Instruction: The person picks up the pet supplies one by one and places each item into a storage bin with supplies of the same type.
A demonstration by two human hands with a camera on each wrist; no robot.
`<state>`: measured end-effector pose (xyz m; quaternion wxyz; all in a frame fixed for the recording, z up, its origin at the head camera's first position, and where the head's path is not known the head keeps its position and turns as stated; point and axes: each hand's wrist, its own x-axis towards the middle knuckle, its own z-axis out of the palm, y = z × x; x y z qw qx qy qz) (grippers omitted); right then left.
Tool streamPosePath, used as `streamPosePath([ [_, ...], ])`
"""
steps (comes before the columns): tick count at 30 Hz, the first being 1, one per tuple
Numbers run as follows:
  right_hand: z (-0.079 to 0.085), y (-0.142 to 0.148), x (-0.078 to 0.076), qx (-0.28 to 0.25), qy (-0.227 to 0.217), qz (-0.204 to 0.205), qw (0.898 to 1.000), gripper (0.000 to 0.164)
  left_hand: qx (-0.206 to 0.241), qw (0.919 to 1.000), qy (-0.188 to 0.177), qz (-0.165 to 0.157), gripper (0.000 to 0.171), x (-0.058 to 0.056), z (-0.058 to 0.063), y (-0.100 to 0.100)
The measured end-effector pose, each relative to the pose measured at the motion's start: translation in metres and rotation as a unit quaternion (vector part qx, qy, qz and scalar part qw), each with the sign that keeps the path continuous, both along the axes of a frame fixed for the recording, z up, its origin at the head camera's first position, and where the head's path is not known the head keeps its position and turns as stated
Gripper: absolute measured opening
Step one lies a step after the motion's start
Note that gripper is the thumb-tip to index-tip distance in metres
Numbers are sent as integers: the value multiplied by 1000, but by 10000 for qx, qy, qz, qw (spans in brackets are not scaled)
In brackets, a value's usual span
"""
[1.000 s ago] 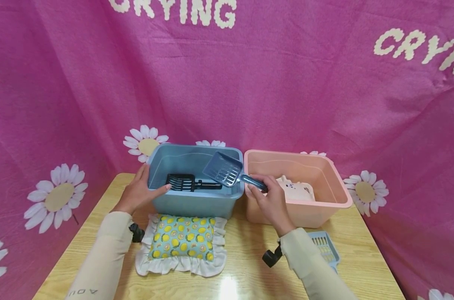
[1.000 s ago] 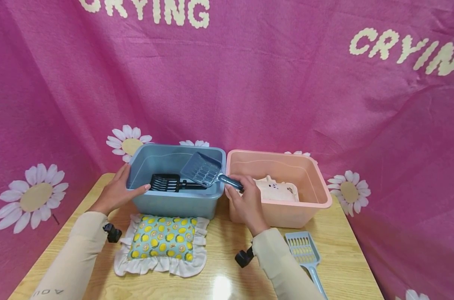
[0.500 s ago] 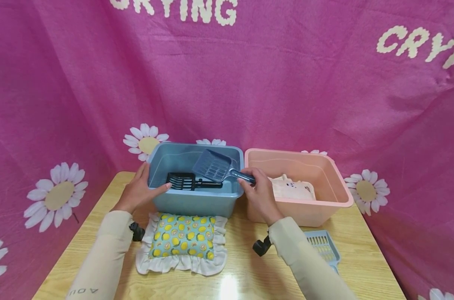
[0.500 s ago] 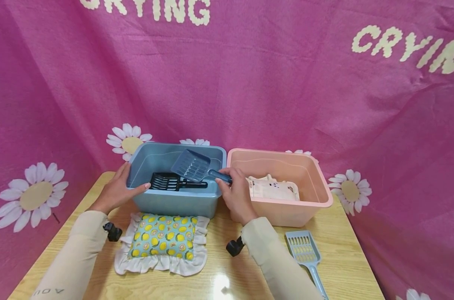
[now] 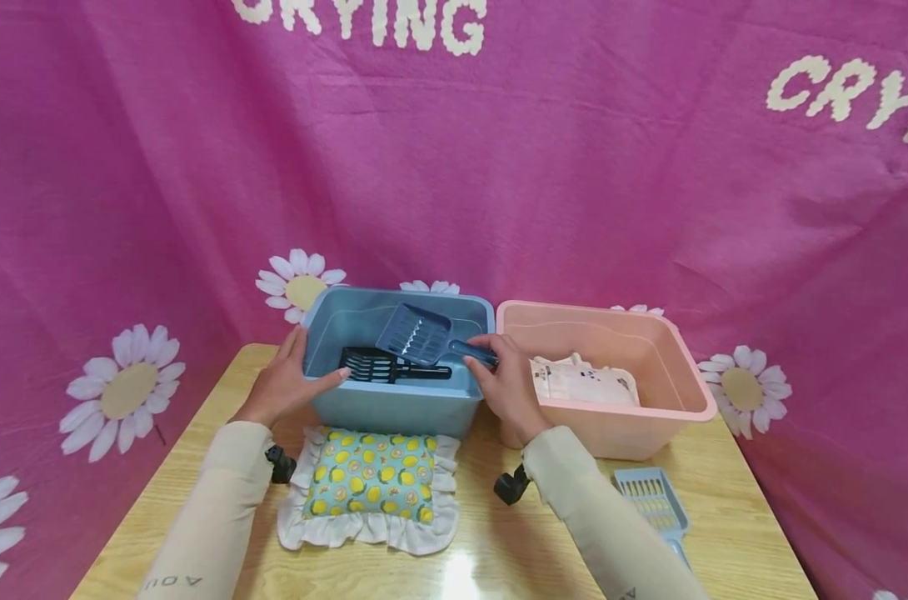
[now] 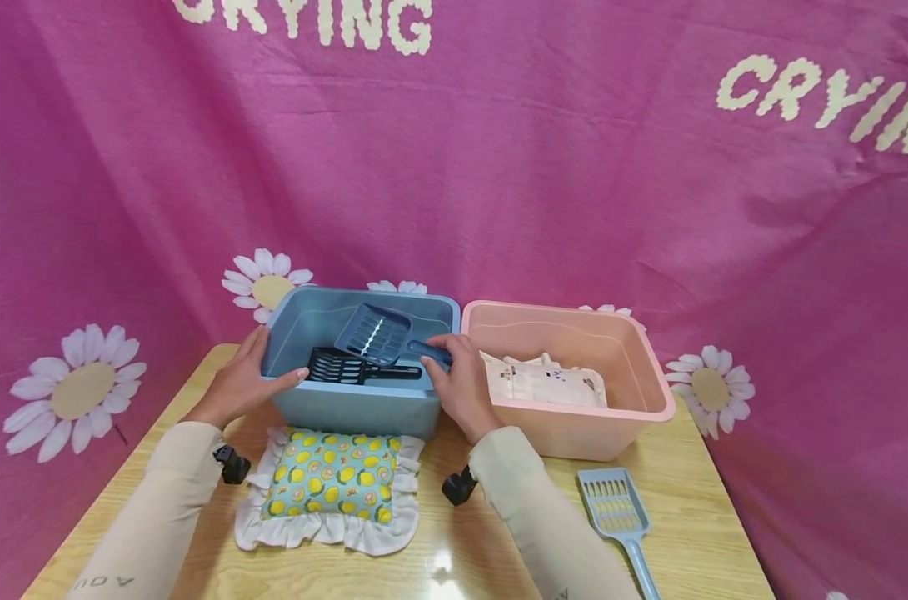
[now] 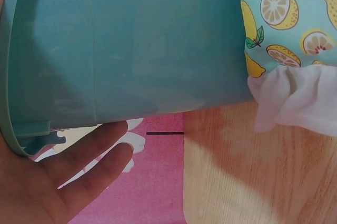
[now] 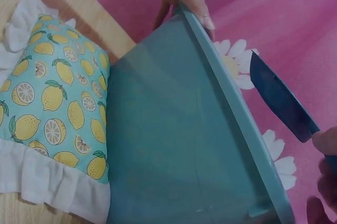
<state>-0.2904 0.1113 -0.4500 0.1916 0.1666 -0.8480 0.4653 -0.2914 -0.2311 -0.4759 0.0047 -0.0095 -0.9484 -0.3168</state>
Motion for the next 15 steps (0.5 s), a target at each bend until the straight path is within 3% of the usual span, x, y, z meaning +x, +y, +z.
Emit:
streamPosePath([
  [9,0,-12,-6,235,-289,27,9993,26,67,9999,-67,57,121,1,3,1],
  [15,-3,-22,-11,423,-175,135,9989,27,132,9999,-100,38,121,2,4,0],
])
